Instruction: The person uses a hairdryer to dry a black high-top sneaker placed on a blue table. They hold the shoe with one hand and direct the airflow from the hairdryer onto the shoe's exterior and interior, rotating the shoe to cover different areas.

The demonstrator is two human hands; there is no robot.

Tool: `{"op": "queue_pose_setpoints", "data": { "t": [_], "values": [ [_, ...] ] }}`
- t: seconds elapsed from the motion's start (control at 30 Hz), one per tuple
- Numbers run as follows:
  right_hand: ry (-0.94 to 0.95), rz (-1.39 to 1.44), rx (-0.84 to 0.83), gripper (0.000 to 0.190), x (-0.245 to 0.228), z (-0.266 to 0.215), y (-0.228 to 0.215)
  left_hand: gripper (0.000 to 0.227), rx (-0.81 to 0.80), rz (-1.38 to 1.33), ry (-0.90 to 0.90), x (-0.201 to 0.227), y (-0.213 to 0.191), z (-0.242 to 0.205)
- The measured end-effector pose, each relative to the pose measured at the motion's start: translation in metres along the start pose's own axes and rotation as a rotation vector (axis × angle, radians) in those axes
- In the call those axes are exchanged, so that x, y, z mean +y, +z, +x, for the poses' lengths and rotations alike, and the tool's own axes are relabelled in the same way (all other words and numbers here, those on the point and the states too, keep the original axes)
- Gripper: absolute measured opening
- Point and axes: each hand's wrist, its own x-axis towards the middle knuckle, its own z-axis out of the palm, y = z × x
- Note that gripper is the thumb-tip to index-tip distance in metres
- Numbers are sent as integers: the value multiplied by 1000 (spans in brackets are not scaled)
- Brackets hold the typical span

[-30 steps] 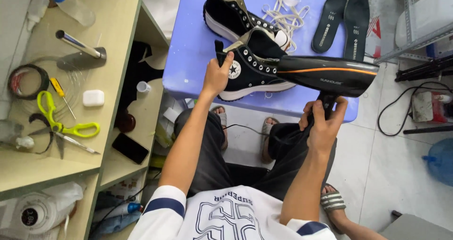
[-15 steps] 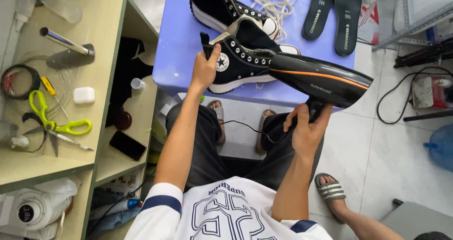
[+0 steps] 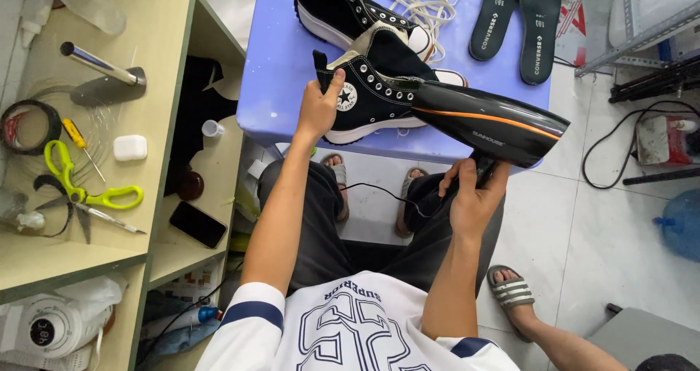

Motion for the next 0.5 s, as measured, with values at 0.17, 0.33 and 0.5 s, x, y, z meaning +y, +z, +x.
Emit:
{"op": "queue_pose_setpoints", "data": {
  "t": [0.17,0.33,0.5],
  "values": [
    [-2,-5,21,31,26,-4,-4,49,-27,-44,43,-11,-3,1],
    [-31,-49,119,22,46,-5,-17,40,-87,-53,99,-9,1,-7],
    [-72,121,64,59,64,-11,-26,52,-55,93,90,-23,-6,-19]
  ]
}}
